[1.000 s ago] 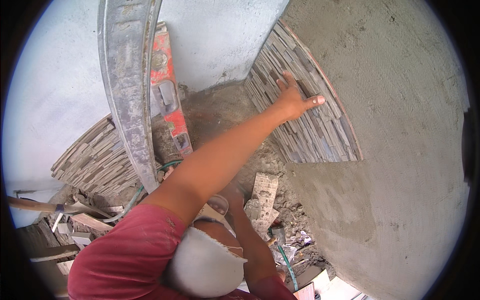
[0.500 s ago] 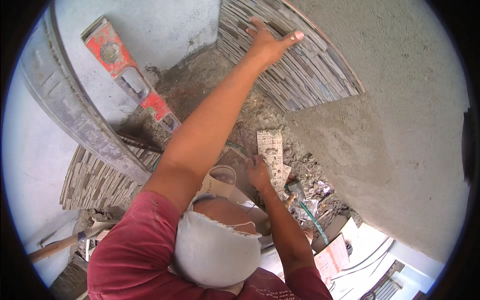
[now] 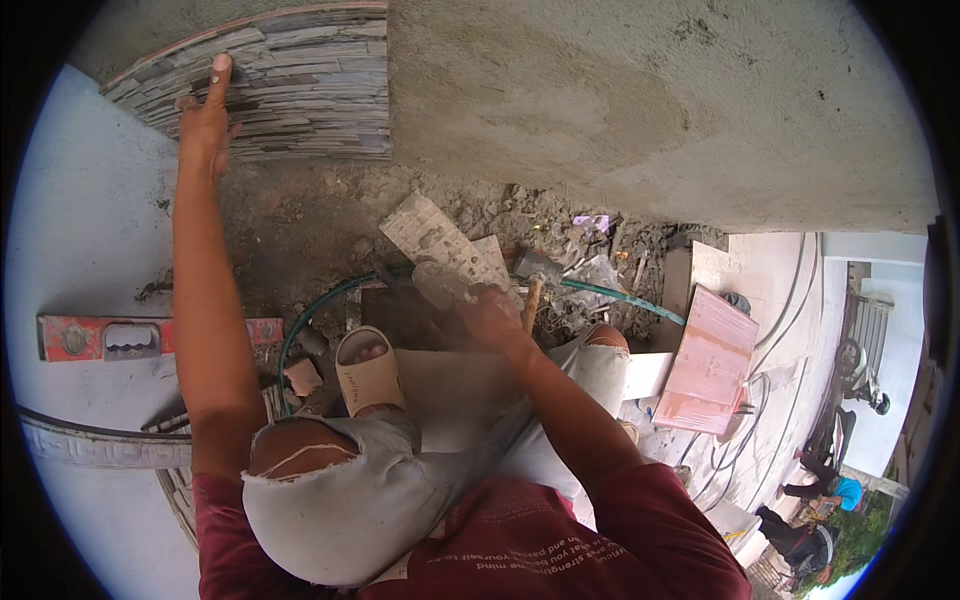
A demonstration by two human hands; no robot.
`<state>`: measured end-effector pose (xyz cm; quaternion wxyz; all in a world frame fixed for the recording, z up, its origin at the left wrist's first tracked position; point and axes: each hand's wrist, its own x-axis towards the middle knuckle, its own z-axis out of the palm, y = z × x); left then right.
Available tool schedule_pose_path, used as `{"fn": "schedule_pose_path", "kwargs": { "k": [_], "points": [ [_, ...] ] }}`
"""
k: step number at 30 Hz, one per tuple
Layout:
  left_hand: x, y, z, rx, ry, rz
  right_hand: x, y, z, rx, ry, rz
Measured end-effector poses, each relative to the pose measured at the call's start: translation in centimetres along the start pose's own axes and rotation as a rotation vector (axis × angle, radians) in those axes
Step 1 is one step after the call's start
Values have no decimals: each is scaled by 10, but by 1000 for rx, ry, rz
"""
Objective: The person applies mortar to a wall using a trowel and places a stone tile onto the surface. They adjust the tile with their hands and use a hammer to tap it into place. The person uses a level to check alignment and continues applying mortar and placing tiles.
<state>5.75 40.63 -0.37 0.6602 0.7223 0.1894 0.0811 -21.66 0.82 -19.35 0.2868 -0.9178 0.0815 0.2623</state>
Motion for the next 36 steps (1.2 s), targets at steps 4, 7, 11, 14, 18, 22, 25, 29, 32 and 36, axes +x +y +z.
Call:
{"fn": "schedule_pose_path", "kwargs": {
  "k": [4, 7, 11, 14, 18, 22, 25, 29, 32, 36],
  "points": [
    [-12, 1, 6, -78, 34, 4, 1, 90, -31, -317, -59, 336],
    [-20, 1, 13, -134, 54, -16, 25, 161, 0, -490, -218, -264],
    [-26, -2, 24, -274, 30, -146, 31, 151, 11, 155, 95, 79],
    [-26, -8, 31, -366, 28, -142, -9, 63, -20, 394, 235, 187],
    [-21, -17, 32, -396, 32, -143, -16, -78, -80, 89, -20, -306],
    [-15, -16, 28, -325, 45, -193, 24, -188, -109, -271, -366, -410],
    [-15, -16, 29, -272, 64, -167, 72, -234, -112, -400, -459, -574],
    [-16, -19, 32, -293, 80, -149, 91, -255, -98, -215, -223, -375],
    [-17, -18, 32, -317, 83, -117, 92, -251, -100, -221, -307, -453],
    [-25, -9, 33, -296, 93, -161, 97, -253, -101, -143, -262, -482]
  ]
}}
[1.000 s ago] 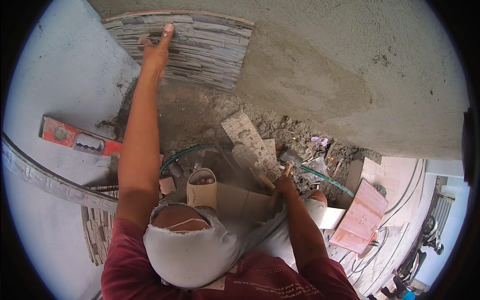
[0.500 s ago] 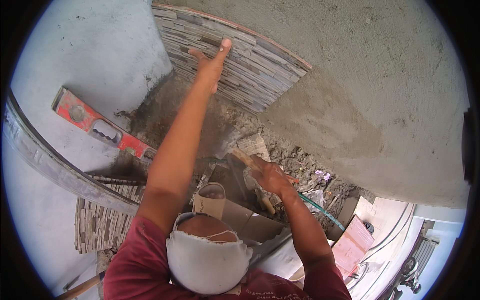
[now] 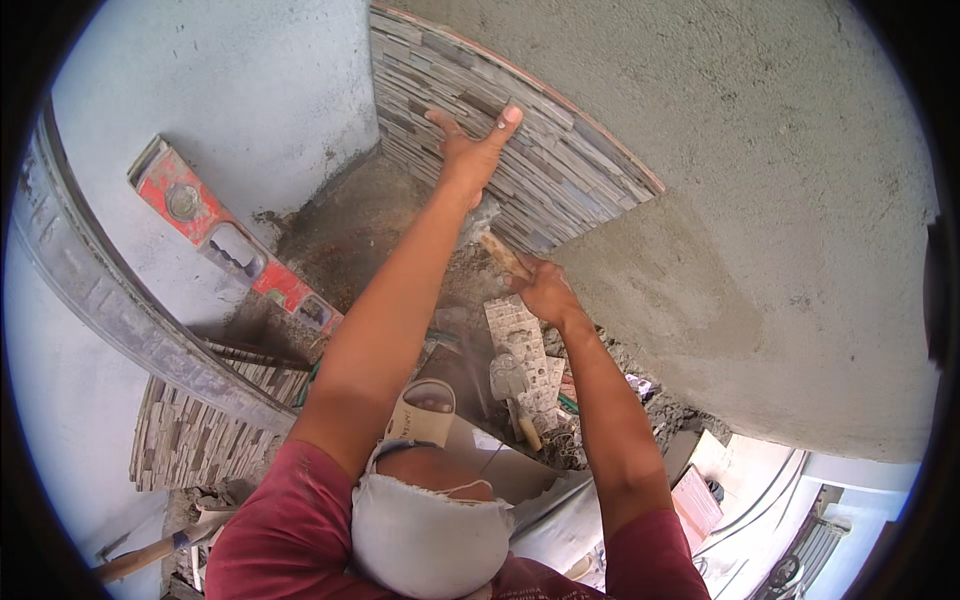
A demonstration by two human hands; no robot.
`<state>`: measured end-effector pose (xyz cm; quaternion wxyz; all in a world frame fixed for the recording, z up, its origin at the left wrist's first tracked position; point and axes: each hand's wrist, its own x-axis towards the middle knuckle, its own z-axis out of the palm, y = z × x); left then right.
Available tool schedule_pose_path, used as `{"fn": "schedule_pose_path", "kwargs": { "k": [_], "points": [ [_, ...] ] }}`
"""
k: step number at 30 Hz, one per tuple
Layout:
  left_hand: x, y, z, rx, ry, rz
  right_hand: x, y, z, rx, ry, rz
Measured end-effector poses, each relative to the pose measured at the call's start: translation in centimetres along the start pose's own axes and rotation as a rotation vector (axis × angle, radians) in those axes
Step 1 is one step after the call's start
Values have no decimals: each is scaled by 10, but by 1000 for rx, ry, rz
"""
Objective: The person applies mortar to a wall using a trowel and places a stone tile onto the surface. They adjust the tile with their hands and use a hammer to tap it into place. The person uses a level to check alignment and continues applying mortar and placing tiles.
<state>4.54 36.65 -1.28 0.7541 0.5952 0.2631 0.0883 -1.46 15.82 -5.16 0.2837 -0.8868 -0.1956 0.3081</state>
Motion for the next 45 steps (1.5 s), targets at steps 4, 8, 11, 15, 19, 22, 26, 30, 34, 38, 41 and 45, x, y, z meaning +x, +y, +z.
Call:
{"fn": "schedule_pose_path", "kwargs": {
  "k": [4, 8, 11, 15, 19, 22, 26, 30, 34, 38, 41, 45],
  "points": [
    [-20, 1, 19, 103, -19, 1, 17, -17, 29, 44, -35, 6],
    [-20, 0, 23, 80, -4, 55, 36, -30, 44, -40, -266, -248],
    [-17, -1, 21, 82, -18, 67, 68, -28, 42, 32, -414, -357],
    [-18, -1, 18, 54, -63, 55, 112, -23, 67, -52, -115, -222],
    [-19, 0, 18, 68, -80, 50, 127, -23, 69, -120, -136, -322],
    [-17, 0, 18, 78, -71, 55, 131, -24, 52, 68, -402, -277],
    [-16, -1, 17, 97, -104, 31, 125, -26, 50, 53, -118, -245],
    [-15, 0, 16, 107, -102, 35, 101, -26, 52, 41, -108, -332],
    [-17, 8, 14, 159, -102, 14, 84, -37, 34, 10, -106, -254],
    [-23, 20, -5, 224, -139, 9, 57, -36, 44, 128, -185, -163],
    [-22, 15, -44, 75, 41, 115, 17, -15, 63, 238, 18, -270],
    [-1, -30, -116, -367, 423, 150, -35, 1, 42, 217, 131, -107]
  ]
}}
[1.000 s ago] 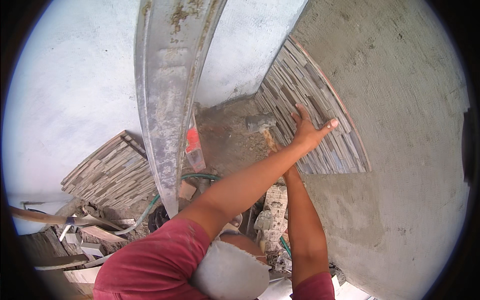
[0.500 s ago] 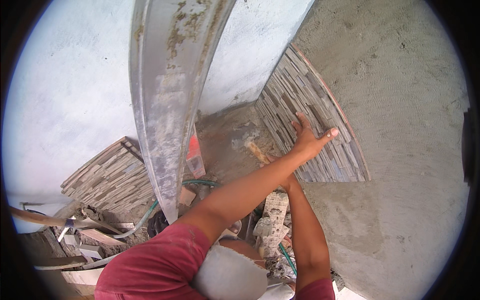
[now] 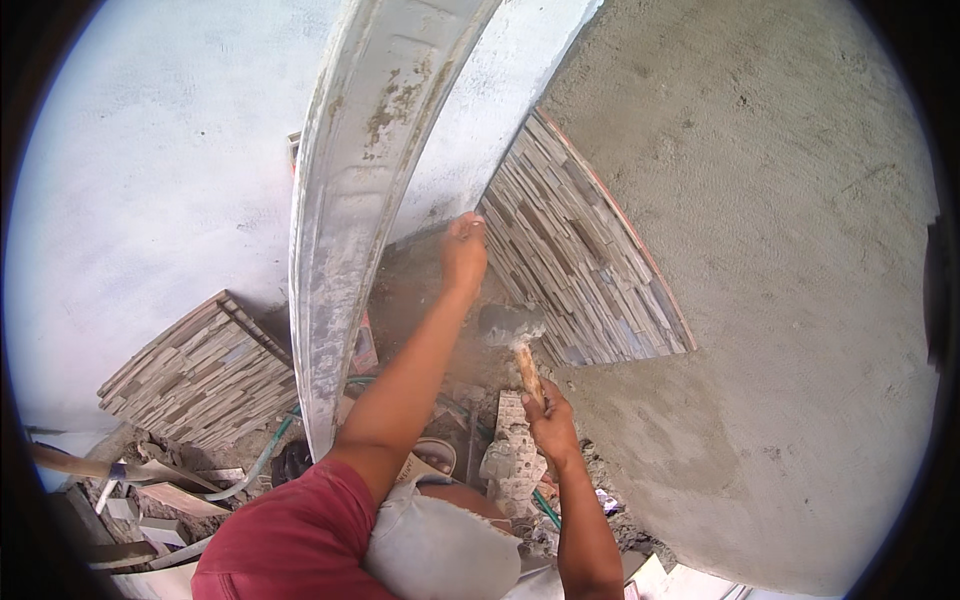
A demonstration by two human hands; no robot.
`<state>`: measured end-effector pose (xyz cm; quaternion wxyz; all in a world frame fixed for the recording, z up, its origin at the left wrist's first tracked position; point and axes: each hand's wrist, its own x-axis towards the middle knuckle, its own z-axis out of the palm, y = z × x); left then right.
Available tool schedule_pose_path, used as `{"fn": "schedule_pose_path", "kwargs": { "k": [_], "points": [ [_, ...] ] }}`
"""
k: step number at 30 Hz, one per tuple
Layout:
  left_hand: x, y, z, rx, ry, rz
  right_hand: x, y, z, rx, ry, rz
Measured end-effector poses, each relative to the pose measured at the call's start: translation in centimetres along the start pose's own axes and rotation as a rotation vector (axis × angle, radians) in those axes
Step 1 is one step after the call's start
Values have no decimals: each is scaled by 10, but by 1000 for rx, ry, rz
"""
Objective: The person applies mortar to a wall using a trowel and places a stone tile onto the surface. They adjust the tile with their hands and use a hammer to tap it into place. The person uses a level to check alignment and continues applying mortar and placing tiles.
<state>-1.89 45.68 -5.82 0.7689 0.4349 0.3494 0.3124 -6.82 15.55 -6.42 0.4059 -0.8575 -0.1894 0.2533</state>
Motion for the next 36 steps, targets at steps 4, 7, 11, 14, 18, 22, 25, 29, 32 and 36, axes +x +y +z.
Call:
{"fn": "schedule_pose_path", "kwargs": {
  "k": [4, 7, 11, 14, 18, 22, 25, 29, 32, 36],
  "points": [
    [-6, -57, -9, 226, 15, -38, -16, -43, -30, -153, 179, -146],
    [-44, -86, 33, 66, -367, -20, -9, -80, -47, -444, 241, -306],
    [-58, -87, 91, 393, -449, 323, 9, -132, -68, -706, 217, -507],
    [-55, -81, 98, 333, -461, 148, 31, -159, -83, -977, 96, -404],
    [-51, -84, 94, 471, -510, 70, 54, -177, -83, -1008, 209, -240],
    [-55, -92, 94, 307, -577, 57, 55, -181, -80, -1025, 175, -439],
    [-55, -86, 96, 432, -461, 124, 58, -187, -79, -1059, 194, -336],
    [-43, -66, 90, 594, -835, -47, 67, -195, -74, -1085, 176, -336],
    [-37, -72, 87, 609, -834, -43, 70, -201, -70, -1142, 95, -437],
    [-30, -123, 98, 484, -645, 38, 73, -209, -68, -1122, 241, -294]
  ]
}}
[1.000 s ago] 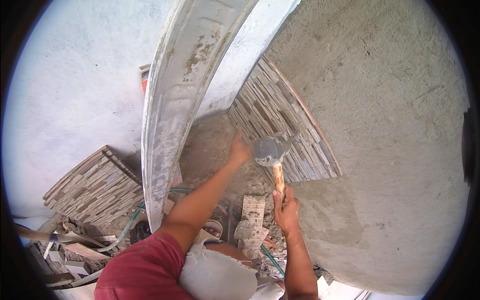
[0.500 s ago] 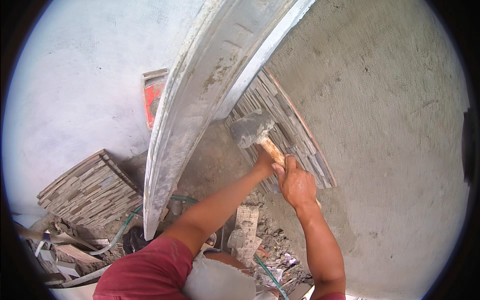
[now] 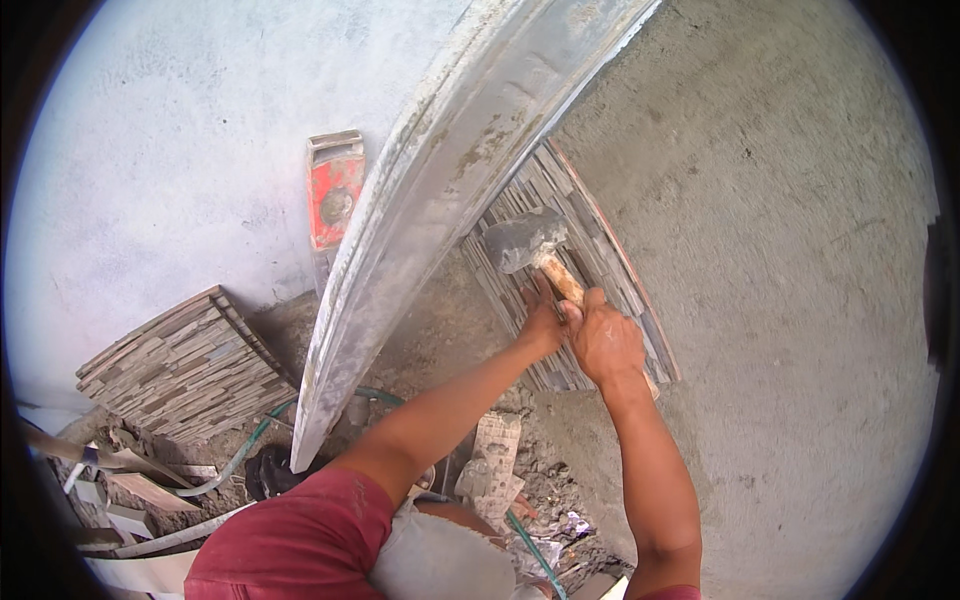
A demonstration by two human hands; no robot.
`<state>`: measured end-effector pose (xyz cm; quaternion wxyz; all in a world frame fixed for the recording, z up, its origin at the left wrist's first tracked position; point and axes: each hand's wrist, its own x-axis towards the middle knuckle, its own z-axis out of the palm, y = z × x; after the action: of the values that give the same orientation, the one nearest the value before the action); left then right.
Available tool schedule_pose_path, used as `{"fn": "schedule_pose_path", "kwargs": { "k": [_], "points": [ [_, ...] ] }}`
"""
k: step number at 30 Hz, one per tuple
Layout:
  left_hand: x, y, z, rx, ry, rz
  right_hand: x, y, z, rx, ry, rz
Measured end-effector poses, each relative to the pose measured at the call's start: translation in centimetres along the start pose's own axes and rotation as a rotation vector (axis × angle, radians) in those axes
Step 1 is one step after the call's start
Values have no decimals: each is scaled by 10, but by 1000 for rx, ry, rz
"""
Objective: The person applies mortar to a wall using a trowel and places a stone tile onto the surface. They adjust the tile with their hands and use a hammer to tap it into place. The person uses a level to check alignment and continues applying mortar and placing tiles.
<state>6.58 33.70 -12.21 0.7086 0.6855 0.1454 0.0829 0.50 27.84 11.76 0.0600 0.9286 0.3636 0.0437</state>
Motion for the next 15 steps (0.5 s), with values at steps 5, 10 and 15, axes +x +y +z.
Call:
{"fn": "schedule_pose_path", "kwargs": {
  "k": [5, 10, 15],
  "points": [
    [26, -35, 3, -24, -184, 248, 2, -4, 3, 23, -73, -282],
    [9, -6, -5, -16, -167, 141, 7, -8, 7, 14, 2, -156],
    [1, -7, 4, 3, 92, 343, 11, -7, -4, -43, -109, -311]
  ]
}}
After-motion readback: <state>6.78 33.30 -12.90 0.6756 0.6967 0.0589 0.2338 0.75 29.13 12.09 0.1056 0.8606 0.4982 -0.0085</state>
